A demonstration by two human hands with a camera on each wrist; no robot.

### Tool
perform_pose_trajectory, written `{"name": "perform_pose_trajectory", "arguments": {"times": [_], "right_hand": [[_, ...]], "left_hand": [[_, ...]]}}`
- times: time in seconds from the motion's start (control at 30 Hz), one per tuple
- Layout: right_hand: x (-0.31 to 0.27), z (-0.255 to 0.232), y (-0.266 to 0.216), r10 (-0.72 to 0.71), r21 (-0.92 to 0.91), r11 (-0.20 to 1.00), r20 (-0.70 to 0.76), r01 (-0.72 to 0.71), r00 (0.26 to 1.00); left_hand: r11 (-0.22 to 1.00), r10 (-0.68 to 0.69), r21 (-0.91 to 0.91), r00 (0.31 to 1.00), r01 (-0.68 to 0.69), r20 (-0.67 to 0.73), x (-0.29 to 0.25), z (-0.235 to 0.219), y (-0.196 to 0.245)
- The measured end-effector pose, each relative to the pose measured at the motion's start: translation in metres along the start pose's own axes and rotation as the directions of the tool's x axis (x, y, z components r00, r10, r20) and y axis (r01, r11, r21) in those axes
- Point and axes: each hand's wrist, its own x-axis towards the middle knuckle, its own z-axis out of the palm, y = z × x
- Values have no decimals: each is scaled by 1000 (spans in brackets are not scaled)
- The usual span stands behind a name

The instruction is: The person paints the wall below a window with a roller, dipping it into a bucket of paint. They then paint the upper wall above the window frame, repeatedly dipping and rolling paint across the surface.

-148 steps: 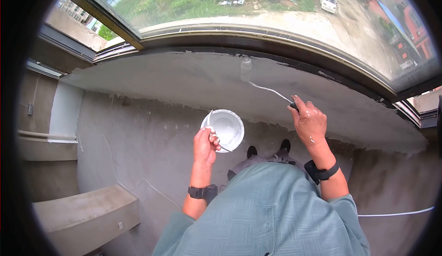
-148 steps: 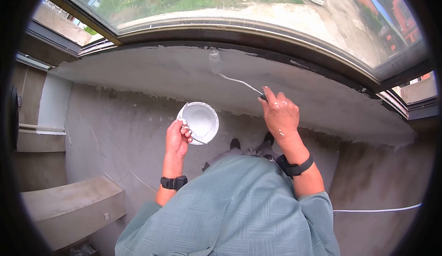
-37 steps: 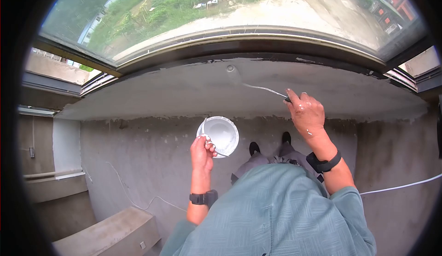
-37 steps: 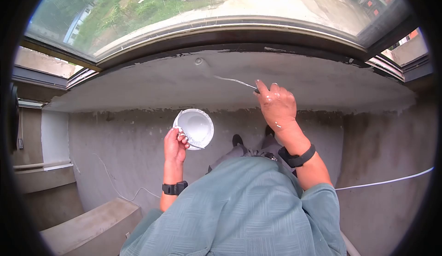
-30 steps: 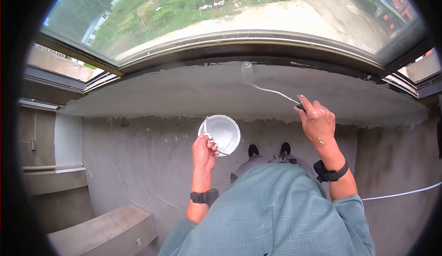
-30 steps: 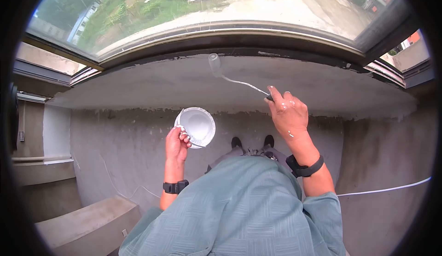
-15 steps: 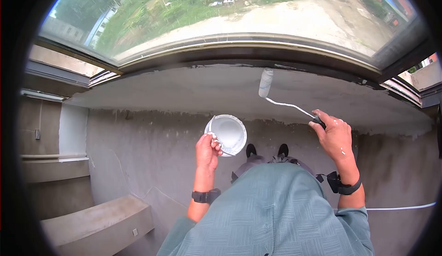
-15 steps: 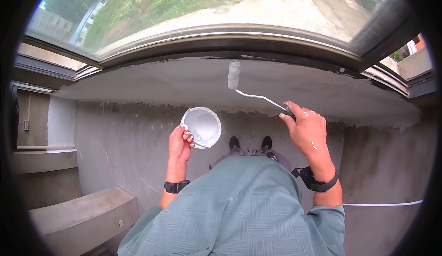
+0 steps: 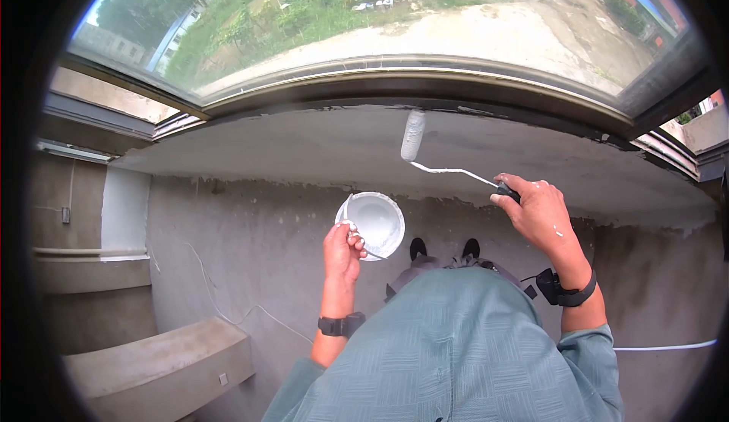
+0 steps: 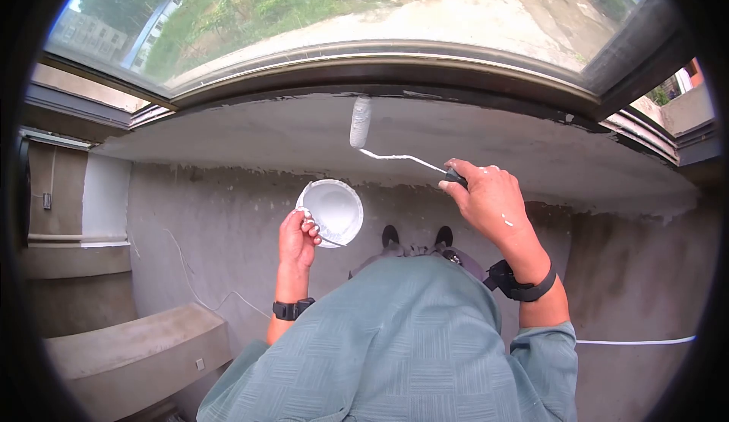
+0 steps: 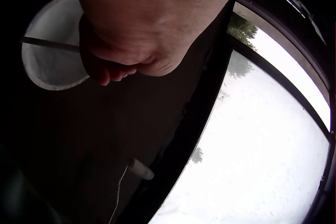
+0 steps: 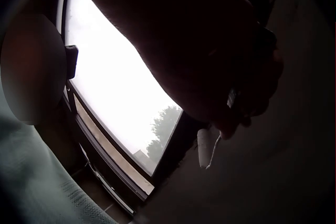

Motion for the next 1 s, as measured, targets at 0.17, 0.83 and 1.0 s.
{"name": "perform_pose_trajectory", "arguments": {"times": [0.17, 0.83, 1.0], "right_hand": [[4, -2, -11, -3, 36, 999, 22, 2, 1000], [-1, -44, -36, 51, -84, 995, 41, -47, 998], [-17, -64, -17, 27, -213, 976, -116, -51, 993]], "left_hand": [[1000, 12, -4, 1000, -12, 0, 2, -5, 5], [1000, -14, 4, 999, 14, 43, 12, -13, 12], [1000, -23, -4, 999, 23, 26, 12, -15, 8]]}}
